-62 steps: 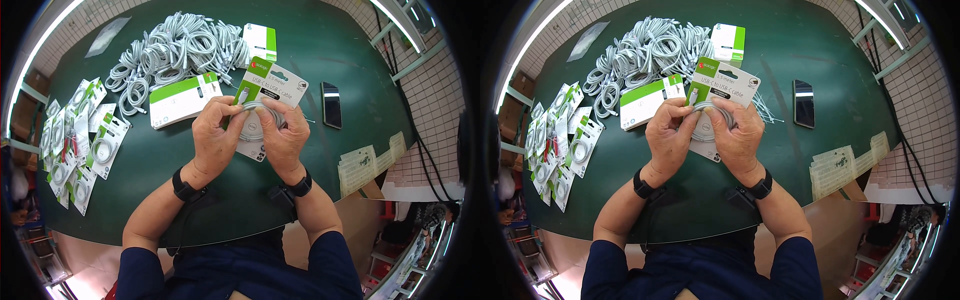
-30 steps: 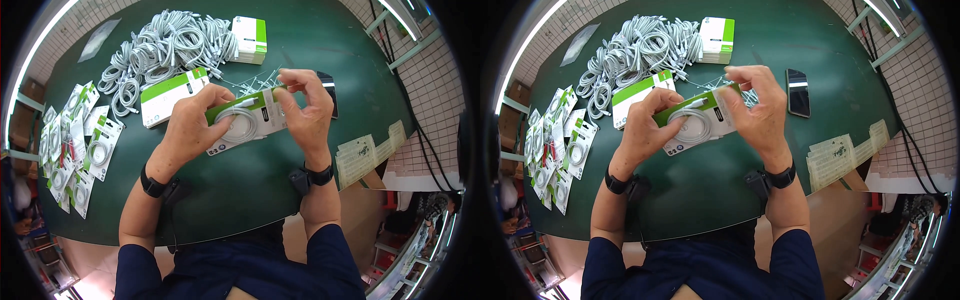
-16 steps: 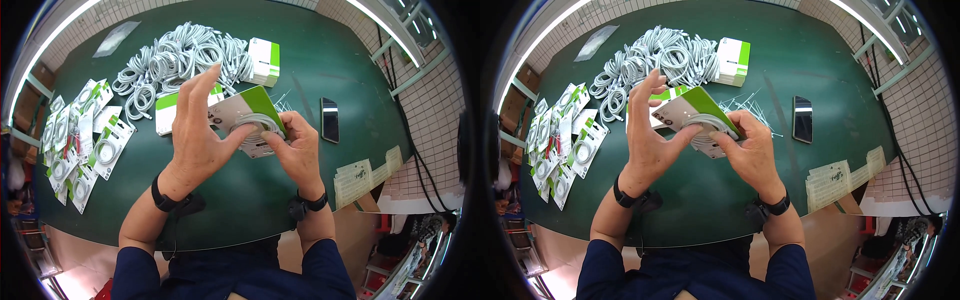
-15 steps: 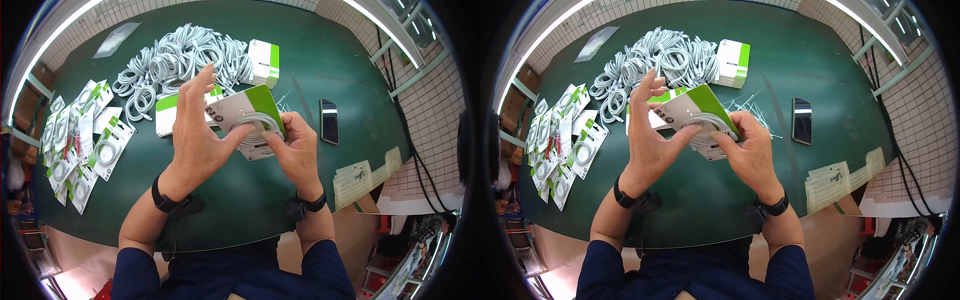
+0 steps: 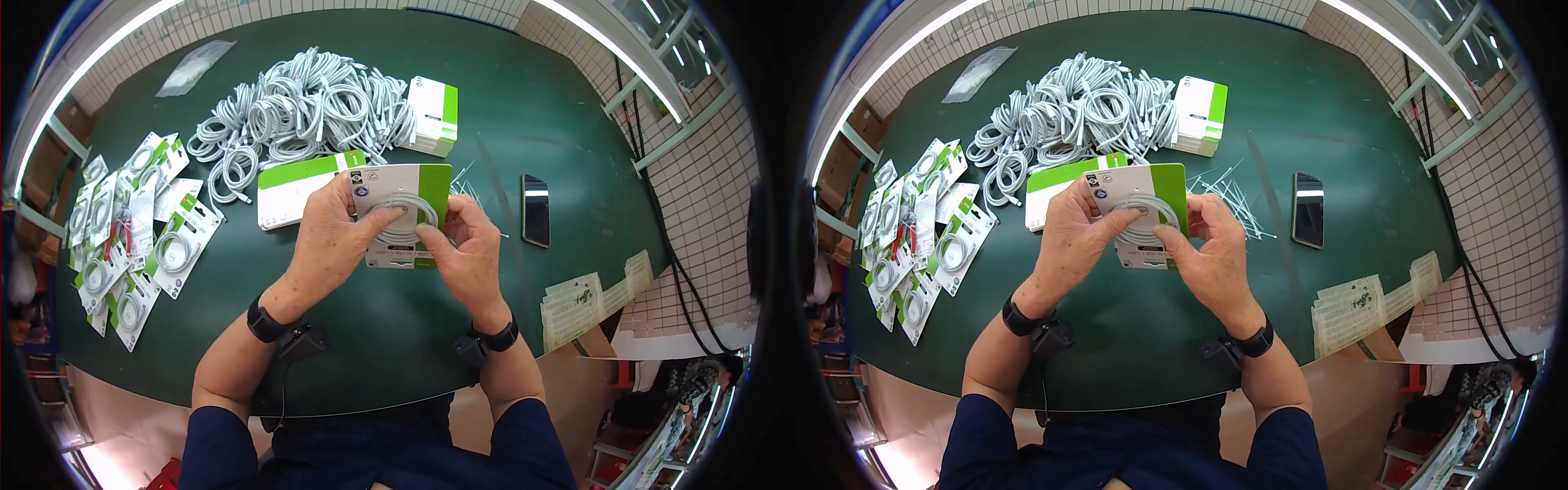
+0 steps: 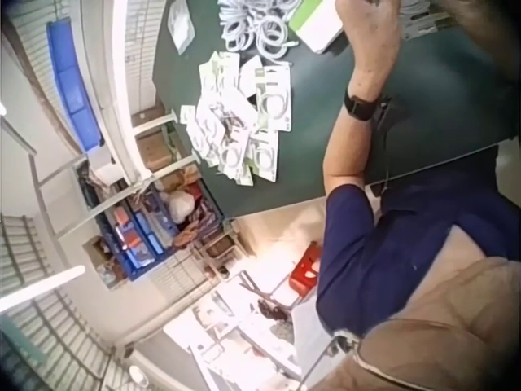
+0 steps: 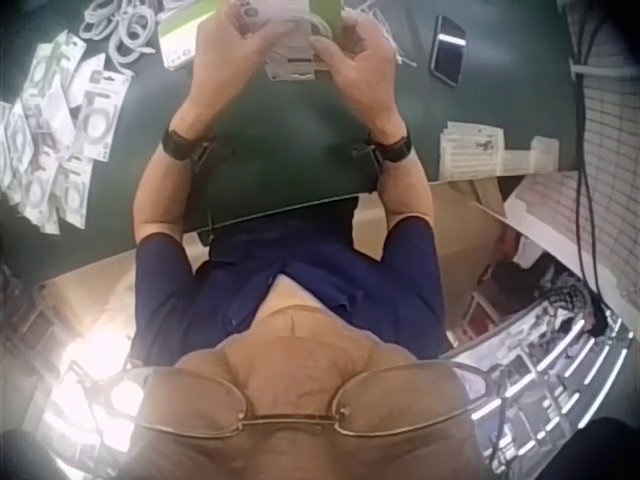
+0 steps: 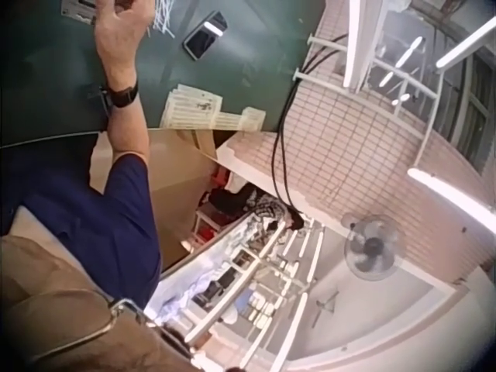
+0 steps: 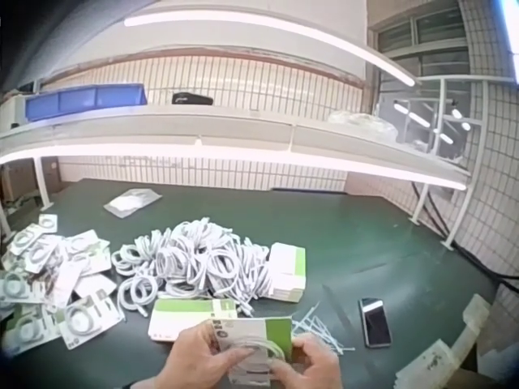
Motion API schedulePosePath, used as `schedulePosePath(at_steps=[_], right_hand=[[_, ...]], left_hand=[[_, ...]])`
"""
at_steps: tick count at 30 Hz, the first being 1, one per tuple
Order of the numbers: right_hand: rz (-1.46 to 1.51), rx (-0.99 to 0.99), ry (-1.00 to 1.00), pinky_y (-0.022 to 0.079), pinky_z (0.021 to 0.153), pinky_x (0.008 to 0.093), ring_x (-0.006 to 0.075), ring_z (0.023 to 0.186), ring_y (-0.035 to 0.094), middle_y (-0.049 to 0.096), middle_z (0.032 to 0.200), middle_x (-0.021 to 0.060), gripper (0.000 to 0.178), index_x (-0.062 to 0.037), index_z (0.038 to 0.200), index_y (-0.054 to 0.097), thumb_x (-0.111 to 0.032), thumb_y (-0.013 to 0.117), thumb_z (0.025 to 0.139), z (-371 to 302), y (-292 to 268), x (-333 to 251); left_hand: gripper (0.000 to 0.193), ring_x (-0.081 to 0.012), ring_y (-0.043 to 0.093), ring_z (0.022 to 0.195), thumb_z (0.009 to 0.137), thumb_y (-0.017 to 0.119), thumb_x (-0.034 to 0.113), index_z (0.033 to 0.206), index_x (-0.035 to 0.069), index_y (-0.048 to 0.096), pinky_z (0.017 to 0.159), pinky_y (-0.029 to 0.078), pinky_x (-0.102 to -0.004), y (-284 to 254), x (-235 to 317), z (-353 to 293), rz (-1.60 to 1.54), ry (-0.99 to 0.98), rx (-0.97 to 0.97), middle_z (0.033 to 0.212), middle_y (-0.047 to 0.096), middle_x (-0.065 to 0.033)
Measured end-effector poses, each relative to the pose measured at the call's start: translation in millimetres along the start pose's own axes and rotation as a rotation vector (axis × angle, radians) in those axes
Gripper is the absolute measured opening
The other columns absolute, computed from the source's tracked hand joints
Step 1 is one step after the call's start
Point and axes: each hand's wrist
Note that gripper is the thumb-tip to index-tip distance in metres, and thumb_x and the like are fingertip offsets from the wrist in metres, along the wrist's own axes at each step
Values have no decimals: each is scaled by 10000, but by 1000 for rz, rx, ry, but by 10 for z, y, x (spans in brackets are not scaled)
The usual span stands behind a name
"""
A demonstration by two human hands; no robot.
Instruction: The person packages a coiled cable by placing it onto a cardboard backing and threading a plastic tie through the card and around the cable. After pulling the tie tight by hand, the person repeats the process with a second cable.
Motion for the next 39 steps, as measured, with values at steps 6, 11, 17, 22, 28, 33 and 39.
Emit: schedulePosePath(at_steps=[6, 11, 17, 22, 28, 33, 39], right_hand=[[-166, 90, -158, 567, 880, 298, 120, 984, 670, 715, 1112, 66, 269, 16, 1194, 709, -99, 797, 967, 20, -95, 10], [100, 54, -24, 568, 902, 298, 118, 1015, 668, 721, 1132, 68, 251, 30, 1174, 724, -98, 798, 971, 51, -82, 1], [128, 42, 42, 573, 878, 284, 110, 975, 676, 728, 1098, 50, 226, 30, 1150, 735, -94, 797, 972, 38, -121, 9], [165, 22, 74, 572, 863, 272, 98, 952, 678, 731, 1077, 38, 215, 27, 1133, 736, -98, 801, 970, 47, -145, 63], [116, -29, 46, 573, 830, 264, 90, 905, 676, 734, 1030, 30, 202, 27, 1125, 729, -101, 790, 980, 99, -183, 66], [-87, 138, 53, 554, 746, 258, 77, 819, 658, 734, 920, 22, 151, 17, 1063, 755, -96, 781, 966, 242, -595, 87], [-784, -73, 78, 541, 683, 326, 178, 720, 676, 725, 812, 97, 113, -24, 972, 790, -94, 797, 883, 251, -765, 356]], left_hand=[[248, -117, 730, 801, 948, 762, 39, 1151, -42, 644, 594, 584, -250, 35, 51, -7, -38, -164, -120, 972, 764, -107], [226, -114, 710, 737, 952, 757, 34, 1104, -41, 609, 513, 569, -238, 34, -21, 21, -115, -138, -170, 938, 739, -107], [227, -129, 707, 698, 946, 760, 32, 1084, -35, 593, 520, 595, -249, 95, 32, 4, -214, -175, -199, 935, 732, -111], [245, -136, 718, 733, 951, 759, 45, 1130, -55, 627, 517, 599, -249, 138, 2, -28, -169, -200, -179, 983, 747, -128], [270, -136, 727, 769, 964, 750, 55, 1190, -66, 664, 530, 603, -248, 8, -28, -8, -123, -241, -192, 1026, 763, -135], [309, -150, 741, 786, 980, 744, 67, 1248, -70, 672, 562, 617, -247, -187, 176, 102, -259, -132, -60, 1083, 769, -140], [391, -172, 757, 833, 990, 743, 88, 1330, -82, 649, 603, 634, -249, -408, 367, 162, -272, -12, 85, 1141, 763, -158]])
Point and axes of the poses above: each hand's wrist, its own z-axis towards the middle knuckle, its own y-axis out of the palm, x = y × z
